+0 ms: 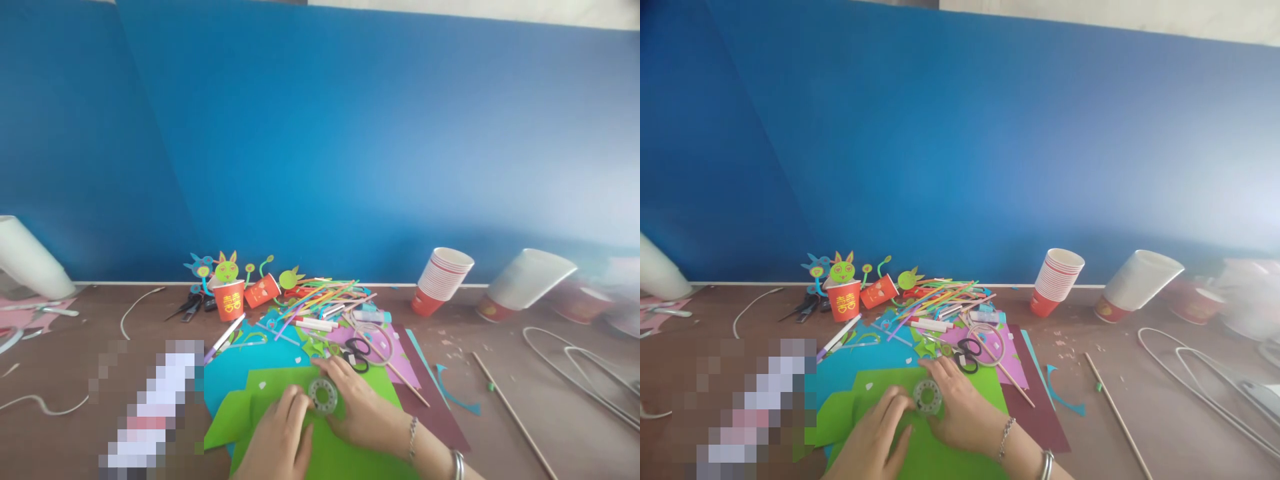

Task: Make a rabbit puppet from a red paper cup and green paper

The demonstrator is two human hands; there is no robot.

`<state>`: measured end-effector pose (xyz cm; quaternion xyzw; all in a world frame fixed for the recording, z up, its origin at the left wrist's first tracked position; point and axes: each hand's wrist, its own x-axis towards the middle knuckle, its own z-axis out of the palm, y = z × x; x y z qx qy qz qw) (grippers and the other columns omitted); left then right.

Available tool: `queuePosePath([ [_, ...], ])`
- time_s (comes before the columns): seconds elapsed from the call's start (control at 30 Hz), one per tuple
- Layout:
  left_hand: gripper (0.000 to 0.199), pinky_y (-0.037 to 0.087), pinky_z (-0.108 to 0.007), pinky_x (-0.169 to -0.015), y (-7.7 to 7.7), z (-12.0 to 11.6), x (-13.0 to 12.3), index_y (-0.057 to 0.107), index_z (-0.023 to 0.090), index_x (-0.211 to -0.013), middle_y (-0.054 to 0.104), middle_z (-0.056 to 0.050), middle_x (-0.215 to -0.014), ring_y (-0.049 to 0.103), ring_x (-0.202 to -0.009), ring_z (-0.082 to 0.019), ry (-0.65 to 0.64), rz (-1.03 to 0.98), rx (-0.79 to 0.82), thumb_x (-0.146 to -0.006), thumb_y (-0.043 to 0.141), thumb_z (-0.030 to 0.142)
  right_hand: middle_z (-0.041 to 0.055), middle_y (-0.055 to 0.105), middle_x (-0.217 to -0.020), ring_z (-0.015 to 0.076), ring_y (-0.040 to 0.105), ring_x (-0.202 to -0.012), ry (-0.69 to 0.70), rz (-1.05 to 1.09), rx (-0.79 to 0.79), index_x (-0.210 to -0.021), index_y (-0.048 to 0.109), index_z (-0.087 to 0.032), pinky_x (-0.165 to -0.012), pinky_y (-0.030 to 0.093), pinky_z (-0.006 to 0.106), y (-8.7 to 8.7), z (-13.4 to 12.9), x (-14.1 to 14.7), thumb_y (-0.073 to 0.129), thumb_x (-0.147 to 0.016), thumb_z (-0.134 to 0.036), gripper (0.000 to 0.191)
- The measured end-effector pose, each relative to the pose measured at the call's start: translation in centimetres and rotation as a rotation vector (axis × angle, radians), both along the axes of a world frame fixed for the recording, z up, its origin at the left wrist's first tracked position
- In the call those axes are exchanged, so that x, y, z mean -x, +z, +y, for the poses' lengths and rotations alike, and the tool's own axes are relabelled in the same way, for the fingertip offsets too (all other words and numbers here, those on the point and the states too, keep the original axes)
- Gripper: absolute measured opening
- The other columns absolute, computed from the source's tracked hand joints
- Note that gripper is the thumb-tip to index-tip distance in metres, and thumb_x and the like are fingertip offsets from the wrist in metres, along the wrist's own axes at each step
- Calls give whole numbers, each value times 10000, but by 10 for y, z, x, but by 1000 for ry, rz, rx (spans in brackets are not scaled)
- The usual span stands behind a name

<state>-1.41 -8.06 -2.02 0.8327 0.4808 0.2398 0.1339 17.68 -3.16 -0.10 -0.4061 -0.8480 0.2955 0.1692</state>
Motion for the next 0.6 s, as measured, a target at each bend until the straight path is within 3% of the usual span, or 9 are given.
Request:
queuePosePath([
  [0.17,430,518,-346,-826,7,3,2,418,180,-1188,532,-128,-1195,570,-1054,-228,5,20,-48,-778,423,52,130,440,-1375,288,338,-1312,-7,0,8,-1396,340,-193,-1045,347,424,10,5,-12,545,-673,-123,755],
  [0.27,424,514,-425,-848,5,3,4,451,188,-1195,552,-131,-1220,560,-1085,-278,-29,141,-147,-783,482,96,82,605,-1174,232,544,-1102,-133,19,-48,-1244,528,-224,-932,442,374,23,21,-24,484,-700,-67,568],
  [0.37,483,509,-453,-852,2,7,-1,430,167,-1253,543,-153,-1268,549,-1105,-310,-59,218,-184,-785,551,159,82,674,-1006,225,603,-957,-311,-33,-128,-999,664,-181,-857,460,355,28,41,-36,481,-715,-74,355],
  [0.47,541,485,-464,-887,-1,14,-12,400,126,-1295,520,-181,-1299,517,-1149,-326,-41,240,-156,-793,588,201,87,689,-1004,223,608,-956,-384,-99,-164,-971,684,-172,-847,450,333,25,56,-40,469,-751,-87,319],
  [0.6,502,493,-442,-867,-2,22,-24,421,118,-1278,603,-144,-1179,574,-1052,-285,-12,231,-43,-804,582,153,75,707,-984,207,621,-937,-355,-184,-179,-936,701,-177,-825,442,297,21,66,-35,467,-777,-95,295],
])
